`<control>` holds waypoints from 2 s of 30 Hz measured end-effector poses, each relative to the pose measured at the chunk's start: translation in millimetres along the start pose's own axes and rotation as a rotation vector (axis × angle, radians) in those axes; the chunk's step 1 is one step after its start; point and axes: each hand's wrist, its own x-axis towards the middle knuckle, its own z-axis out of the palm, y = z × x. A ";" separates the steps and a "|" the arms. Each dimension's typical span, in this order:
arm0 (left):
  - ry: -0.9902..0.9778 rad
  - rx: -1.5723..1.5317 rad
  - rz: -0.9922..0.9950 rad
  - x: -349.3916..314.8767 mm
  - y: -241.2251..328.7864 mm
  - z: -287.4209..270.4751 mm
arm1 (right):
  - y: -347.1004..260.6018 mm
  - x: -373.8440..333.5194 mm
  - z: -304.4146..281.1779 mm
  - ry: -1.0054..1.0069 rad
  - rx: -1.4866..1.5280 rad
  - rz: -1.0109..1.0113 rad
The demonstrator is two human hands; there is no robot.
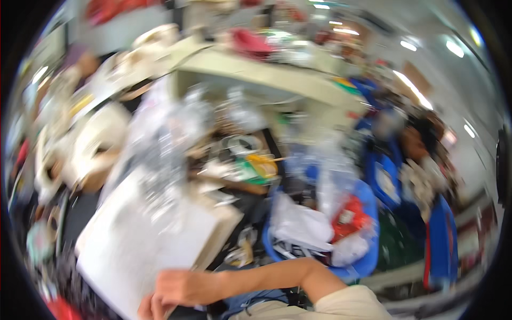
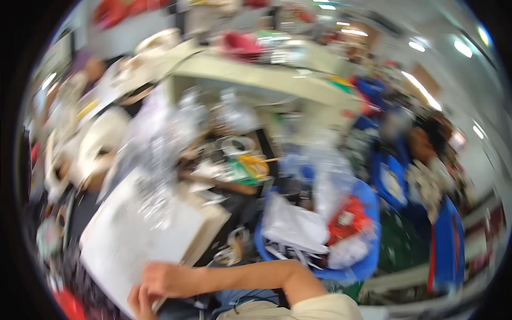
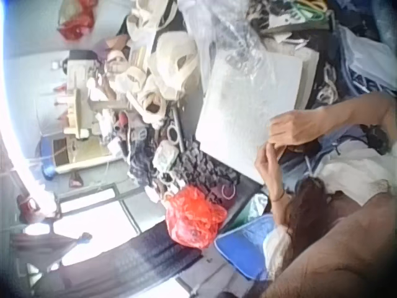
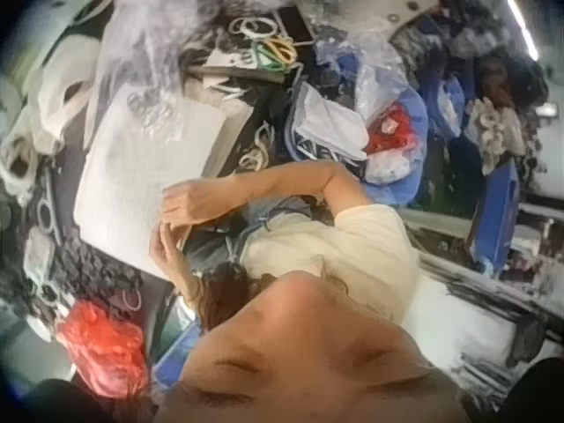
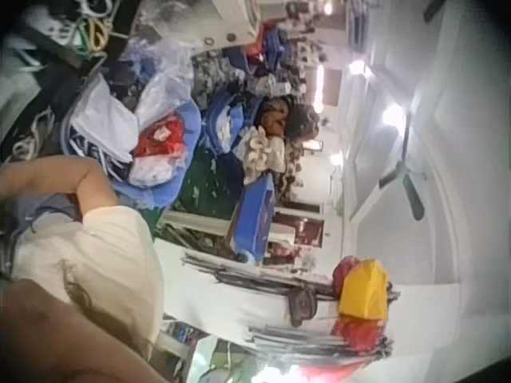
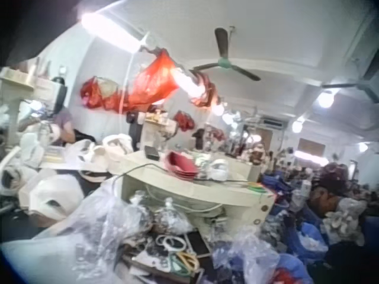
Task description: The person assembles small black plastic shoe parts by inserting metal buckles into them. They handle the parts one by one, placing assembled units into a plastic bag and occasionally using scissors to cut the bag open.
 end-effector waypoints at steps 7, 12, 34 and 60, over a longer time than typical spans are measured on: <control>-0.093 -0.266 -0.002 -4.3 5.2 -14.4 | -15.5 20.3 0.7 -0.065 -0.014 0.182; 0.558 0.200 0.288 -29.9 -12.1 -92.9 | -14.5 19.0 19.0 -0.034 -0.024 0.376; 0.745 0.854 0.515 146.3 -26.0 -224.0 | -4.8 17.4 40.7 0.007 0.223 0.624; 0.734 0.878 0.169 40.5 -74.9 -295.7 | -4.5 13.5 45.2 0.005 0.187 0.627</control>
